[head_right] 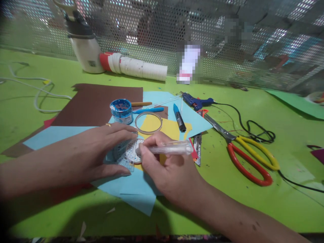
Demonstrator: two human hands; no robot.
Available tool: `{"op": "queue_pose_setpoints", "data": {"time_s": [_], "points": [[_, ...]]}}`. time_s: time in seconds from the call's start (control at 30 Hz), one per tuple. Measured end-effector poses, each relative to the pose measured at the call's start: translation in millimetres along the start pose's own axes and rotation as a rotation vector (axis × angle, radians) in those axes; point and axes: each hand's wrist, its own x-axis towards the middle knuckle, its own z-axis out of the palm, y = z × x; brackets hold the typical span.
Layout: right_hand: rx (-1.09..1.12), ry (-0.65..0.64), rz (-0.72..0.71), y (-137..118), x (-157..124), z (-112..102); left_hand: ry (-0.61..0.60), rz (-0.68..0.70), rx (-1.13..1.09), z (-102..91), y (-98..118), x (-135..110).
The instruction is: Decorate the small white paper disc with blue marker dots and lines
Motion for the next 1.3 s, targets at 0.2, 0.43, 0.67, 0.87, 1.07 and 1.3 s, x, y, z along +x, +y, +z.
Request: {"op": "queue_pose_setpoints", "data": {"time_s": [0.2,0.43,0.67,0.87,1.07,1.3], "points": [[0.000,0.001,0.016,-1.6,-1.7,-1.0,-0.006,-0.004,-0.001,0.6,-0.4,1.1],[0.019,-0.014,0.010,-0.4,-3.5,-1.7,-0.016,-0.001,-0.006,0.1,0.0,-2.0],[0.024,-0.022,0.009,-0.8,-3.0,-1.9,-0.011,-0.014,-0.011,-0.7,0.3,2.0],[0.019,-0.012,0.011,0.4,-4.0,-0.5,-0.013,-0.012,-0.012,-1.0,0.3,-0.2],[0.009,0.133,0.000,-1.1,-5.6,-6.8,-0.023,-0.021,-0.019,-1.4,1.8,1.5],[0.110,0.209,0.069,11.8,4.7,-10.1,0.028,-0.083,-0.020,-12.7,-7.2,-5.2]]}}
